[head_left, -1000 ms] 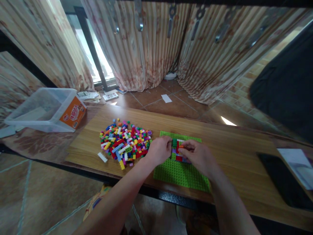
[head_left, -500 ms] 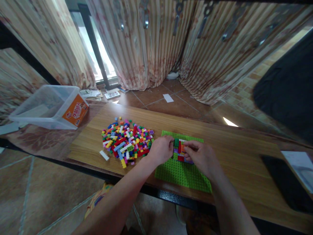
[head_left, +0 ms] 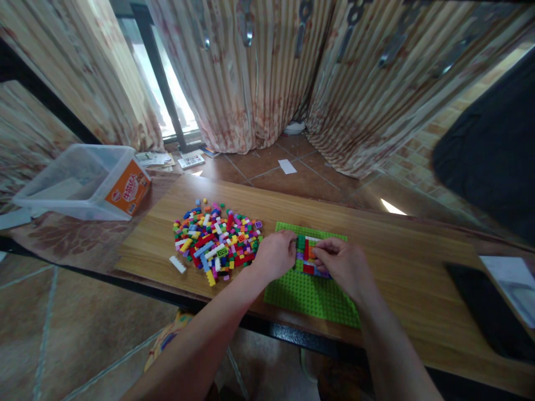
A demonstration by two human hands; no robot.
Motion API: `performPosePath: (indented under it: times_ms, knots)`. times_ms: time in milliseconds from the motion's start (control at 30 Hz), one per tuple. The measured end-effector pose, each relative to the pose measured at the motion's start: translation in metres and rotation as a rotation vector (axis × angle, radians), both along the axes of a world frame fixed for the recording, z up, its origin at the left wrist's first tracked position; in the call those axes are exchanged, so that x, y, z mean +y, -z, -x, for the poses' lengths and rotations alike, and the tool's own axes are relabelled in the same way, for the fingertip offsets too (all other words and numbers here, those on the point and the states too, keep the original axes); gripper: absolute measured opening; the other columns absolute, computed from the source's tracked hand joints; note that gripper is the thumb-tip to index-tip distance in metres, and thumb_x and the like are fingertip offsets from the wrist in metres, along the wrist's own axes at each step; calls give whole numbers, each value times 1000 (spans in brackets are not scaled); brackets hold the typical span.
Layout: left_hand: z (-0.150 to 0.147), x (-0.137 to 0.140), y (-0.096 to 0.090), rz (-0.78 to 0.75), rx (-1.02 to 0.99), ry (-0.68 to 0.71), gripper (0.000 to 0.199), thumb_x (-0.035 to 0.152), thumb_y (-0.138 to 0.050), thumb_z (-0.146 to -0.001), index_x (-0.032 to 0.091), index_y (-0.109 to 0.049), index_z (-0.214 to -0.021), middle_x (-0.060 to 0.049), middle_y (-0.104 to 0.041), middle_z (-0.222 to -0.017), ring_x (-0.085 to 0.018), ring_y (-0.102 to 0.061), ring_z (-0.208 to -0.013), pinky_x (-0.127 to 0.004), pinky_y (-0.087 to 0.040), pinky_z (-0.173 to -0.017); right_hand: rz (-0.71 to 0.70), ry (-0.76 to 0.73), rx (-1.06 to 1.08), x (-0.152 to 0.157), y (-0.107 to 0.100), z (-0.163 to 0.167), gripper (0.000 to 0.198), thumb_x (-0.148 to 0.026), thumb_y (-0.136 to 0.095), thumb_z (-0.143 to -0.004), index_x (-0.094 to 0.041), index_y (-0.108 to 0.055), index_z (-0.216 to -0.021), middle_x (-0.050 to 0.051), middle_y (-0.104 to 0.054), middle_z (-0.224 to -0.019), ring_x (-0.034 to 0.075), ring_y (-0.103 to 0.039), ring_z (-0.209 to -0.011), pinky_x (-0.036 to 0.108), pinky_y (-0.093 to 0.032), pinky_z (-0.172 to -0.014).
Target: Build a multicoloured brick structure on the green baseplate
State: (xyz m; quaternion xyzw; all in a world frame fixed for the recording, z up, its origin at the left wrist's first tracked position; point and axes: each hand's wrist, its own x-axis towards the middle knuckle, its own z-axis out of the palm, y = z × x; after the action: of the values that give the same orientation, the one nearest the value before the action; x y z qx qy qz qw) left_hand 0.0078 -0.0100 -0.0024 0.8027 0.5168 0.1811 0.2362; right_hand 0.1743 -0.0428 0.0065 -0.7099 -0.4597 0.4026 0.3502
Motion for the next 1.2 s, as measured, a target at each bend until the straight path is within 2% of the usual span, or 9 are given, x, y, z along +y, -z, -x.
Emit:
performPosePath:
  times_ms: [433,600,767,900,1033,1200]
  knots:
    - [-4,-5,-4,-7,52,-40,25,15,-44,-90,16,-67,-98,-9,-72,-98,-23,-69,-92,-32,-54,-83,58,-26,-30,6,-17,7,11,-19,-67,-72,-18,-62,-61,-2,-61,-48,11,-58,-40,20,-47,-38]
    - [-2,-1,1,-16,-23,-10,24,13,-46,-90,15,-69,-97,-10,-73,-98,-23,-70,-93,-33,-54,-85,28,-48,21,6,-10,3,11,-23,-69,-71,-18,-63,-63,-3,-59,-47,12,-57,-41,21,-47,-39]
    - [10,10,6,41,-223,-31,26,8,-52,-85,14,-71,-102,-8,-75,-99,-20,-71,-91,-31,-54,-87,-48,-93,145,3,-2,-11,24,-41,-70,-71,-18,-67,-70,-2,-60,-49,10,-52,-39,22,-45,-40]
    - [17,18,11,149,-378,-62,30,5,-52,-83,13,-70,-105,-7,-75,-86,-18,-71,-78,-29,-55,-75,-154,34,134,4,-6,-21,33,-51,-71,-69,-18,-67,-68,-1,-62,-52,10,-53,-43,22,-44,-42]
    - [14,19,14,309,-629,-73,29,4,-52,-81,13,-70,-103,-6,-74,-89,-15,-69,-71,-26,-54,-68,-214,74,135,7,-9,-21,32,-50,-70,-70,-18,-68,-69,-1,-61,-54,11,-54,-47,23,-45,-45]
    - [8,14,5,474,-893,-49,19,10,-63,-77,13,-70,-94,-3,-73,-81,-12,-66,-70,-23,-52,-69,-282,-54,133,6,-7,-8,26,-41,-67,-76,-18,-74,-86,2,-69,-70,12,-58,-56,26,-48,-54]
